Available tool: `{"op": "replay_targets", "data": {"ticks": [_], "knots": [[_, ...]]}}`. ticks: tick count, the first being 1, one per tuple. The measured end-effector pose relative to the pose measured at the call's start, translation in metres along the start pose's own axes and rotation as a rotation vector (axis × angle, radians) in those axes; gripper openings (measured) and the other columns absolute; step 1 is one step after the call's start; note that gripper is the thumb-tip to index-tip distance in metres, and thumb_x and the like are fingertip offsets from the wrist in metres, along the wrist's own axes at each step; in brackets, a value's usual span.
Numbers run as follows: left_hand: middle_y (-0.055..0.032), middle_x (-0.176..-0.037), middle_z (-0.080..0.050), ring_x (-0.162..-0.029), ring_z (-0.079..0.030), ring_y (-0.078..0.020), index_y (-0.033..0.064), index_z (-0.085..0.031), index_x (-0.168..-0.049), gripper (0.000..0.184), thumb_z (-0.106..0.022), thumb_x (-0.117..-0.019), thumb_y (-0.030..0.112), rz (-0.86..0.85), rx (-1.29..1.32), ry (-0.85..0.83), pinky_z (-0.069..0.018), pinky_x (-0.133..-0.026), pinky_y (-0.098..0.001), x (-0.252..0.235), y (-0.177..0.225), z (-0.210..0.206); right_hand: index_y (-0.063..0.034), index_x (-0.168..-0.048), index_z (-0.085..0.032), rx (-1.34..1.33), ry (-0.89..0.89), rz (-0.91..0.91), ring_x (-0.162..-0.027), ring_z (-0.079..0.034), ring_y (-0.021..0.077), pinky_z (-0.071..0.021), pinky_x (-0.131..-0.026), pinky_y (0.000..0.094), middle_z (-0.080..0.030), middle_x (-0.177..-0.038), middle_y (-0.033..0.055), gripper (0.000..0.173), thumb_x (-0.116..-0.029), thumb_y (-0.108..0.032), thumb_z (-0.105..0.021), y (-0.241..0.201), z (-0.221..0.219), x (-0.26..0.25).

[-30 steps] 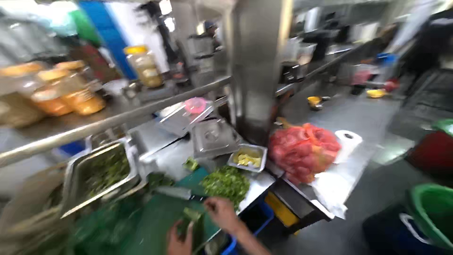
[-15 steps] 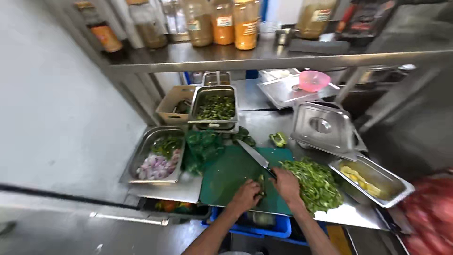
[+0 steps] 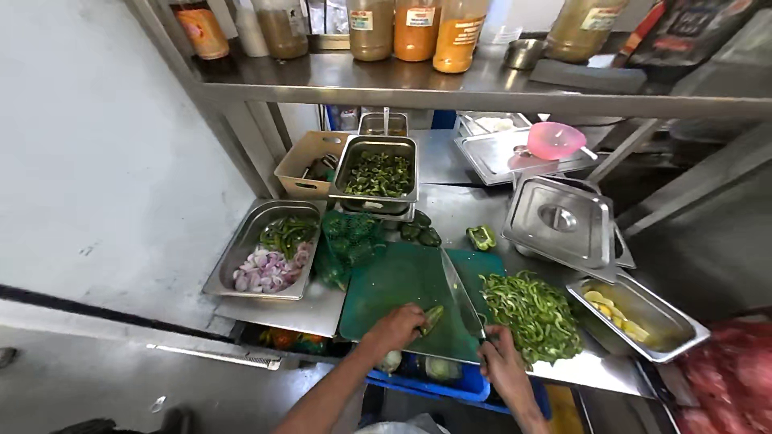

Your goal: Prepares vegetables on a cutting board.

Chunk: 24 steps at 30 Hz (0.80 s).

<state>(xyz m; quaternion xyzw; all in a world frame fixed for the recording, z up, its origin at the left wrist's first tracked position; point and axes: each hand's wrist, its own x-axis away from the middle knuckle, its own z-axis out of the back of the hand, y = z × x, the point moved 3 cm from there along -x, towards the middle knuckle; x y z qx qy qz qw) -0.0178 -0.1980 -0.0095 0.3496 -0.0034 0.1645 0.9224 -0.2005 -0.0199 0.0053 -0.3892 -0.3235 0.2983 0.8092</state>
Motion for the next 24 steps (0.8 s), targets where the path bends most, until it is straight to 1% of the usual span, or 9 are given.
{"op": "replay_targets", "data": {"ticks": [2,4,6,8,10,14,17,21,24], "knots": [[-0.0157,-0.127,-0.067,-0.127,-0.06,-0.0312,0.0047,-0.074,-0.117,0.022,-0.063,-0.0976,0.006,-0.008,-0.02,-0.038,-0.0454,-0.113,-0.0438,-0.004,0.003,0.005,-0.0141,-0.141,-0.052,0.229,0.077,0.041,-0.064,-0.065,0.0273,-0.0554,-0.06,0.0513,-0.067,-0.08,0.0102,0.042,-0.1022,-0.029,-0.054,0.001,0.002,0.009],[-0.0168,-0.13,-0.066,-0.128,-0.059,-0.0319,0.0048,-0.072,-0.122,0.025,-0.061,-0.0989,0.005,0.016,-0.029,-0.097,-0.0442,-0.114,-0.0446,-0.004,0.005,0.01,-0.0174,-0.142,-0.055,0.456,0.081,0.044,-0.077,-0.071,0.0326,-0.0578,-0.071,0.0569,-0.072,-0.087,0.0123,0.045,-0.1048,-0.043,-0.054,-0.001,0.004,0.019],[-0.0174,-0.133,-0.065,-0.13,-0.058,-0.0322,0.0049,-0.07,-0.125,0.027,-0.058,-0.101,0.006,0.036,-0.046,-0.137,-0.0432,-0.116,-0.0454,-0.007,0.003,0.013,-0.015,-0.14,-0.057,0.598,0.027,0.013,-0.088,-0.073,0.0349,-0.0579,-0.08,0.0555,-0.073,-0.095,0.0144,0.041,-0.1063,-0.038,-0.052,-0.002,0.003,0.027],[-0.0171,-0.133,-0.065,-0.13,-0.059,-0.0318,0.0049,-0.071,-0.123,0.026,-0.057,-0.1016,0.007,0.026,-0.077,-0.16,-0.0436,-0.115,-0.0452,-0.01,0.001,0.015,-0.0096,-0.137,-0.057,0.652,-0.026,-0.007,-0.096,-0.072,0.0365,-0.0577,-0.085,0.0536,-0.072,-0.105,0.0177,0.037,-0.1054,-0.027,-0.051,-0.009,0.001,0.034],[-0.0173,-0.131,-0.065,-0.128,-0.059,-0.0319,0.0032,-0.073,-0.119,0.025,-0.056,-0.101,0.005,0.004,-0.116,-0.187,-0.0439,-0.114,-0.0452,-0.015,0.003,0.016,-0.0087,-0.141,-0.054,0.707,-0.09,-0.038,-0.1,-0.071,0.0374,-0.0577,-0.086,0.0528,-0.069,-0.112,0.0195,0.039,-0.1051,-0.024,-0.049,-0.023,-0.001,0.042],[-0.0165,-0.122,-0.068,-0.123,-0.061,-0.0318,0.0021,-0.075,-0.109,0.02,-0.059,-0.0978,0.0,-0.044,-0.185,-0.232,-0.0464,-0.111,-0.0456,-0.026,0.009,0.022,-0.0122,-0.145,-0.049,0.861,-0.174,-0.048,-0.099,-0.071,0.0373,-0.0587,-0.083,0.0516,-0.068,-0.116,0.0188,0.041,-0.1068,-0.025,-0.043,-0.046,-0.006,0.051],[-0.0161,-0.118,-0.069,-0.118,-0.063,-0.0317,0.003,-0.076,-0.107,0.019,-0.062,-0.0954,-0.001,-0.075,-0.212,-0.25,-0.0493,-0.107,-0.0471,-0.032,0.009,0.024,-0.015,-0.148,-0.046,0.944,-0.238,-0.067,-0.1,-0.071,0.0387,-0.0588,-0.083,0.0521,-0.067,-0.118,0.0203,0.042,-0.1064,-0.021,-0.042,-0.051,-0.012,0.05],[-0.0147,-0.115,-0.069,-0.113,-0.065,-0.0305,0.0031,-0.077,-0.104,0.018,-0.064,-0.0928,-0.003,-0.092,-0.204,-0.222,-0.052,-0.103,-0.0464,-0.031,0.008,0.022,-0.0149,-0.152,-0.036,0.895,-0.39,-0.124,-0.104,-0.07,0.0407,-0.0577,-0.086,0.0558,-0.068,-0.112,0.0217,0.049,-0.1039,-0.011,-0.045,-0.031,-0.028,0.031],[-0.0149,-0.117,-0.069,-0.115,-0.065,-0.0305,0.0023,-0.076,-0.105,0.018,-0.063,-0.0942,-0.003,-0.096,-0.179,-0.188,-0.0506,-0.106,-0.0462,-0.026,0.005,0.02,-0.012,-0.153,-0.033,0.865,-0.471,-0.124,-0.109,-0.068,0.0424,-0.0558,-0.091,0.0578,-0.067,-0.117,0.0235,0.05,-0.1055,-0.016,-0.046,-0.032,-0.023,0.016]]}}
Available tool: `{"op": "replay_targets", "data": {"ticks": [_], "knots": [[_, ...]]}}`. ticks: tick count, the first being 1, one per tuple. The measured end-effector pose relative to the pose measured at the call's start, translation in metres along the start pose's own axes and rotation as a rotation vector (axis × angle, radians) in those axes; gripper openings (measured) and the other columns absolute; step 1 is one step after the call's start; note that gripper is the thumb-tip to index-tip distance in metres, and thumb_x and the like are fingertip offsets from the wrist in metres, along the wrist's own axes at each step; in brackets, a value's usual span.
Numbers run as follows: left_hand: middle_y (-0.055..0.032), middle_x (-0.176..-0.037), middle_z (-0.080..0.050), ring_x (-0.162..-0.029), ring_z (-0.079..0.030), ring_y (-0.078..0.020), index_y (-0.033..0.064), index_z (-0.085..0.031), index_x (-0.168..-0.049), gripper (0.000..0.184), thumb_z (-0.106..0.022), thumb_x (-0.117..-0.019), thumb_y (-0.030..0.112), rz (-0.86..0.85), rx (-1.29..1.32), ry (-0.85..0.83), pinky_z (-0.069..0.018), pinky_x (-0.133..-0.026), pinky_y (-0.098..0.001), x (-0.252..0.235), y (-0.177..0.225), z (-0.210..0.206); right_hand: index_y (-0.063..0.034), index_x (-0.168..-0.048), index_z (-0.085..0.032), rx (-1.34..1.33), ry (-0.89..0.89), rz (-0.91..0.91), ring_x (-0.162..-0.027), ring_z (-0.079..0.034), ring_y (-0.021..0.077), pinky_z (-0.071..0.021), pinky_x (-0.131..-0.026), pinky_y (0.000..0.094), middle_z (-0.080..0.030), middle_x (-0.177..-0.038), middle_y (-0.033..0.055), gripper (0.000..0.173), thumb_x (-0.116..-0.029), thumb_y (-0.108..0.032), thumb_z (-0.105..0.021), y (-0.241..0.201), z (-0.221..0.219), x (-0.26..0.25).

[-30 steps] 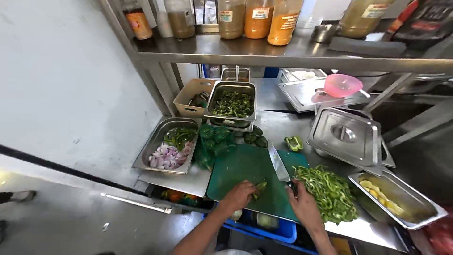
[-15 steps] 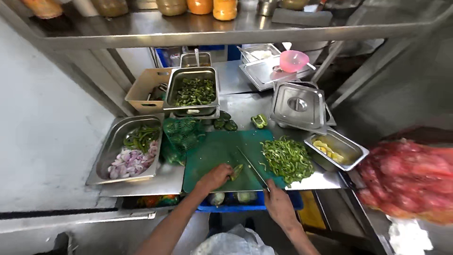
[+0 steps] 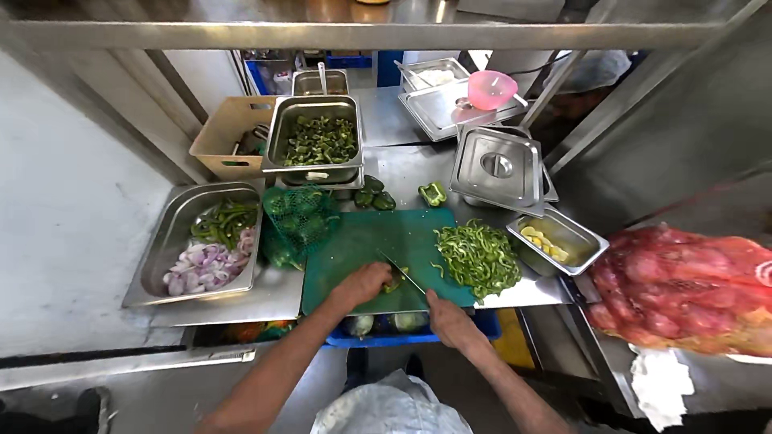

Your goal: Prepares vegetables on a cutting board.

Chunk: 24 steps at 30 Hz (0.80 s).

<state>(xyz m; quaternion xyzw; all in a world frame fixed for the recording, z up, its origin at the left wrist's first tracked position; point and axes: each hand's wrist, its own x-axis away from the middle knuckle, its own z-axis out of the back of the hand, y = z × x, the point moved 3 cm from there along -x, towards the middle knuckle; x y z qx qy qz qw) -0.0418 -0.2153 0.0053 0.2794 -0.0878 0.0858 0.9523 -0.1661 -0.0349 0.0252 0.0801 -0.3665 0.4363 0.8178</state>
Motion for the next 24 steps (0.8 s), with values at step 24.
{"op": "replay_targets", "data": {"ticks": [24], "knots": [[-0.0118,-0.11,-0.073,-0.11,-0.068,-0.0262,0.0048,-0.076,-0.106,0.015,-0.066,-0.0974,0.01,-0.022,0.01,0.125,-0.0527,-0.103,-0.042,0.024,-0.013,-0.013,-0.0135,-0.153,-0.034,0.01,-0.109,-0.011,-0.111,-0.067,0.0418,-0.0546,-0.092,0.0576,-0.067,-0.118,0.0231,0.049,-0.106,-0.019,-0.047,-0.033,0.013,0.041]]}}
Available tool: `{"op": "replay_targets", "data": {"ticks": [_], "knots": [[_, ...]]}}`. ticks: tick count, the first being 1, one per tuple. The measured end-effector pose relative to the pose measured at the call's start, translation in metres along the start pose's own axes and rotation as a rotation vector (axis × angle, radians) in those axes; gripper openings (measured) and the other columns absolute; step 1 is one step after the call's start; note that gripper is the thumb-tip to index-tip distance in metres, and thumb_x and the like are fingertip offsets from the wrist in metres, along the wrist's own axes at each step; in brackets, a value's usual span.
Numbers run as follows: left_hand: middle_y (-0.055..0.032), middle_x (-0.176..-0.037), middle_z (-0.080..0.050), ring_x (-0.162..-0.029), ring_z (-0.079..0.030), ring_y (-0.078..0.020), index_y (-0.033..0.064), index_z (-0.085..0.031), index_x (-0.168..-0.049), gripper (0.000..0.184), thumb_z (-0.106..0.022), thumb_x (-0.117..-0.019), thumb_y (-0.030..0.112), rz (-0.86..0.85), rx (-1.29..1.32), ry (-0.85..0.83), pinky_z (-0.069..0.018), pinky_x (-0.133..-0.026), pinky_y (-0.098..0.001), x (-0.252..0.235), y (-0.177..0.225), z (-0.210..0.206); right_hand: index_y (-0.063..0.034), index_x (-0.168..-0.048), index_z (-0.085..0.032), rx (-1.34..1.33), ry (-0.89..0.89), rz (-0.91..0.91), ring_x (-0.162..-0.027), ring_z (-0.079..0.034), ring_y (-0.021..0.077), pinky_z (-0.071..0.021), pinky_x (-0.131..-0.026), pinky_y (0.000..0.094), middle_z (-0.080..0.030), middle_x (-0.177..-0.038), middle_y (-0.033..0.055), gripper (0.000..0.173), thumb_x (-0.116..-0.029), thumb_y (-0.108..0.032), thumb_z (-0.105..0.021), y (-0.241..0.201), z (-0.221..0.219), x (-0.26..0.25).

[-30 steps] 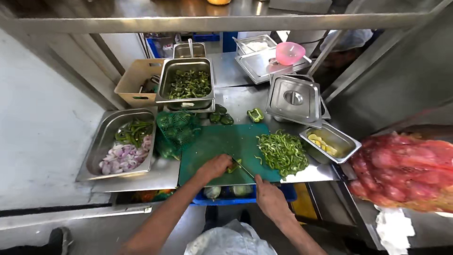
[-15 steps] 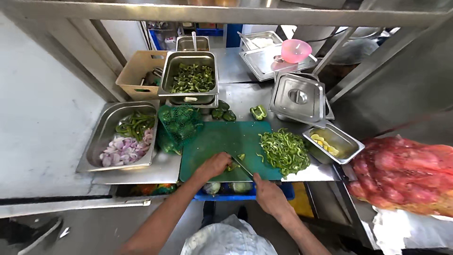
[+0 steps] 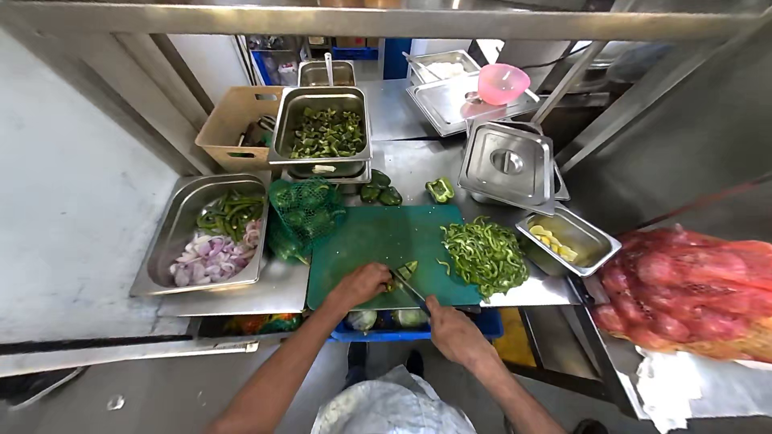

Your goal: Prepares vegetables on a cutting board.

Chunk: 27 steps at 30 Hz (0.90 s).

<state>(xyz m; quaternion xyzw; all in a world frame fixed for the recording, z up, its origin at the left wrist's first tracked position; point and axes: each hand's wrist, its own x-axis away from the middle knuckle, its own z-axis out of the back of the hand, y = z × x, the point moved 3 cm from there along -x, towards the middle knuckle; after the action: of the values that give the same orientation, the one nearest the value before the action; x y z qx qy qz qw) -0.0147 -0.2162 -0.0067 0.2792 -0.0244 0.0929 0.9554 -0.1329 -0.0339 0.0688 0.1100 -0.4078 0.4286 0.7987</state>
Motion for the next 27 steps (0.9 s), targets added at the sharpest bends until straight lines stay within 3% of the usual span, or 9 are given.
{"op": "replay_targets", "data": {"ticks": [4,8,12,13,15,18,21,23,27], "knots": [[-0.0097,-0.106,-0.074,-0.106,-0.069,-0.0238,0.0054,-0.077,-0.102,0.012,-0.068,-0.0965,0.011,-0.011,0.0,0.02,-0.0543,-0.101,-0.0404,-0.001,-0.004,0.0,-0.0124,-0.154,-0.029,-0.077,-0.005,0.031,-0.109,-0.068,0.0406,-0.0559,-0.091,0.0574,-0.066,-0.117,0.0229,0.055,-0.1028,-0.014,-0.05,0.0,-0.027,-0.033],[-0.0114,-0.11,-0.073,-0.108,-0.069,-0.025,0.0044,-0.077,-0.104,0.014,-0.067,-0.0968,0.011,0.035,0.057,0.032,-0.0537,-0.102,-0.0429,0.002,-0.004,-0.001,-0.0098,-0.152,-0.035,-0.199,-0.001,0.134,-0.11,-0.067,0.0401,-0.0536,-0.093,0.0587,-0.065,-0.118,0.0236,0.049,-0.1069,-0.023,-0.048,0.017,-0.029,-0.048],[-0.0066,-0.119,-0.072,-0.108,-0.069,-0.0169,0.0108,-0.074,-0.118,0.026,-0.071,-0.0961,0.025,0.233,0.243,0.32,-0.0569,-0.1,-0.037,0.009,-0.007,-0.013,-0.0129,-0.148,-0.046,-0.451,0.154,0.168,-0.106,-0.069,0.0313,-0.0557,-0.092,0.0529,-0.067,-0.119,0.0171,0.044,-0.1075,-0.029,-0.048,0.036,-0.014,-0.034],[-0.0061,-0.123,-0.071,-0.11,-0.069,-0.017,0.0129,-0.073,-0.122,0.032,-0.072,-0.0952,0.031,0.273,0.261,0.39,-0.0569,-0.1,-0.0376,0.007,-0.006,-0.019,-0.014,-0.148,-0.046,-0.537,0.201,0.158,-0.095,-0.07,0.0285,-0.0577,-0.084,0.0503,-0.068,-0.114,0.0154,0.044,-0.1074,-0.031,-0.048,0.042,-0.012,-0.028],[-0.0023,-0.135,-0.066,-0.126,-0.061,-0.0179,0.0203,-0.068,-0.134,0.049,-0.07,-0.0934,0.048,0.335,0.182,0.438,-0.0503,-0.109,-0.0403,-0.009,0.002,-0.029,-0.0158,-0.15,-0.044,-0.678,0.28,0.109,-0.071,-0.066,0.0241,-0.0584,-0.065,0.0455,-0.066,-0.101,0.0129,0.047,-0.1069,-0.034,-0.049,0.056,-0.011,-0.022],[-0.005,-0.142,-0.059,-0.134,-0.054,-0.0275,0.0262,-0.06,-0.143,0.066,-0.054,-0.094,0.07,0.364,-0.078,0.331,-0.0477,-0.109,-0.0492,-0.045,0.016,-0.044,-0.0158,-0.149,-0.044,-0.779,0.355,0.04,-0.063,-0.064,0.0221,-0.058,-0.059,0.0437,-0.066,-0.095,0.0117,0.047,-0.1062,-0.034,-0.05,0.081,-0.018,-0.019],[-0.0129,-0.142,-0.06,-0.135,-0.053,-0.0351,0.0149,-0.063,-0.136,0.06,-0.043,-0.1034,0.061,0.394,-0.099,0.255,-0.048,-0.108,-0.0527,-0.063,0.022,-0.045,-0.0145,-0.146,-0.047,-0.844,0.387,0.024,-0.06,-0.062,0.0234,-0.0563,-0.057,0.0442,-0.065,-0.089,0.0125,0.046,-0.1058,-0.034,-0.053,0.094,-0.032,-0.016],[-0.0162,-0.136,-0.064,-0.13,-0.058,-0.0363,0.0081,-0.066,-0.129,0.057,-0.042,-0.1058,0.054,0.367,-0.106,0.303,-0.0503,-0.106,-0.0512,-0.064,0.021,-0.046,-0.0123,-0.145,-0.048,-0.863,0.388,0.029,-0.058,-0.061,0.0243,-0.0555,-0.055,0.0447,-0.065,-0.084,0.0133,0.045,-0.1051,-0.032,-0.055,0.1,-0.044,-0.013],[-0.0164,-0.12,-0.069,-0.115,-0.067,-0.031,0.007,-0.069,-0.12,0.044,-0.049,-0.1041,0.043,0.308,-0.115,0.453,-0.0565,-0.098,-0.044,-0.062,0.017,-0.049,-0.0043,-0.147,-0.045,-0.892,0.406,0.041,-0.063,-0.063,0.0251,-0.0564,-0.059,0.047,-0.065,-0.088,0.0152,0.051,-0.1028,-0.027,-0.056,0.107,-0.069,-0.013]]}}
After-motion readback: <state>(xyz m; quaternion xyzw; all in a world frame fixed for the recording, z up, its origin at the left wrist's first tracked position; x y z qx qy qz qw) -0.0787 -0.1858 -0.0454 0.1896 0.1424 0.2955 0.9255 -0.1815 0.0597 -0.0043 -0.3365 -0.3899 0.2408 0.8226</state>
